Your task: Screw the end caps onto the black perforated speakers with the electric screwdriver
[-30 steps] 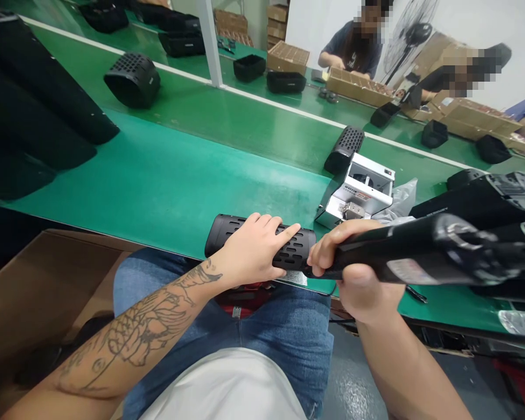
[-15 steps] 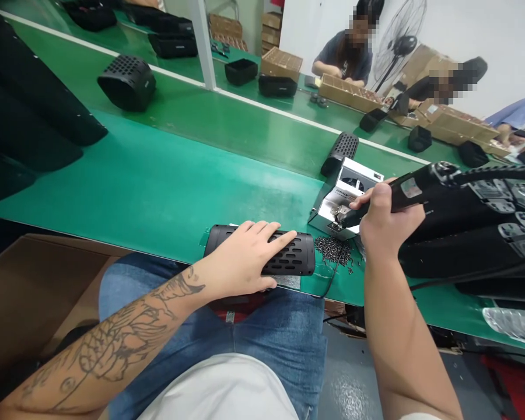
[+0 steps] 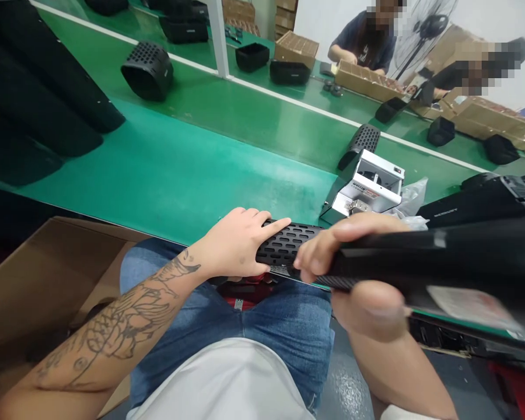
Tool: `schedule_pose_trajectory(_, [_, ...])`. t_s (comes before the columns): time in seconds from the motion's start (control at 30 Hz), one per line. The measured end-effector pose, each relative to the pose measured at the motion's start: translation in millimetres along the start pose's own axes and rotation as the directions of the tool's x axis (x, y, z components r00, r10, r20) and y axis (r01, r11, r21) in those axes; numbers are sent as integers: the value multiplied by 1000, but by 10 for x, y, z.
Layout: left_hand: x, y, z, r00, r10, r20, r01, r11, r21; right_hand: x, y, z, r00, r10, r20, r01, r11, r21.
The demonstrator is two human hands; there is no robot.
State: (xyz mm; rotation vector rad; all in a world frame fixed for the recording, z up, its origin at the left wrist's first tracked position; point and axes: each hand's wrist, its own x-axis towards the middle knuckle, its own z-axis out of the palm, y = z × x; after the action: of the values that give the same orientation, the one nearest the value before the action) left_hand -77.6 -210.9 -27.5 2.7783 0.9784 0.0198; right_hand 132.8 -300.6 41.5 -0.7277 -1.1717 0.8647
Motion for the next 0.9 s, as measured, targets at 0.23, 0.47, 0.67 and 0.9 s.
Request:
schedule_pose_trajectory(0.23, [-5, -8, 9, 1000, 8, -1, -8, 1000, -3, 62, 373, 272, 996, -86, 35, 84, 996, 35])
schedule_pose_trajectory(0.47, [-14, -1, -15, 1000, 15, -5, -15, 1000, -20, 43, 389, 269, 995, -71, 64, 70, 997, 15])
schedule_pose_trajectory(0.67, [-9, 3, -7, 1000, 11, -8, -12, 999, -32, 73, 386, 270, 982, -89, 167, 96, 995, -39])
schedule_pose_trajectory(0.9, [-11, 7, -12, 1000, 8, 5, -8, 1000, -28, 123, 388, 279, 974, -47, 223, 62, 996, -63])
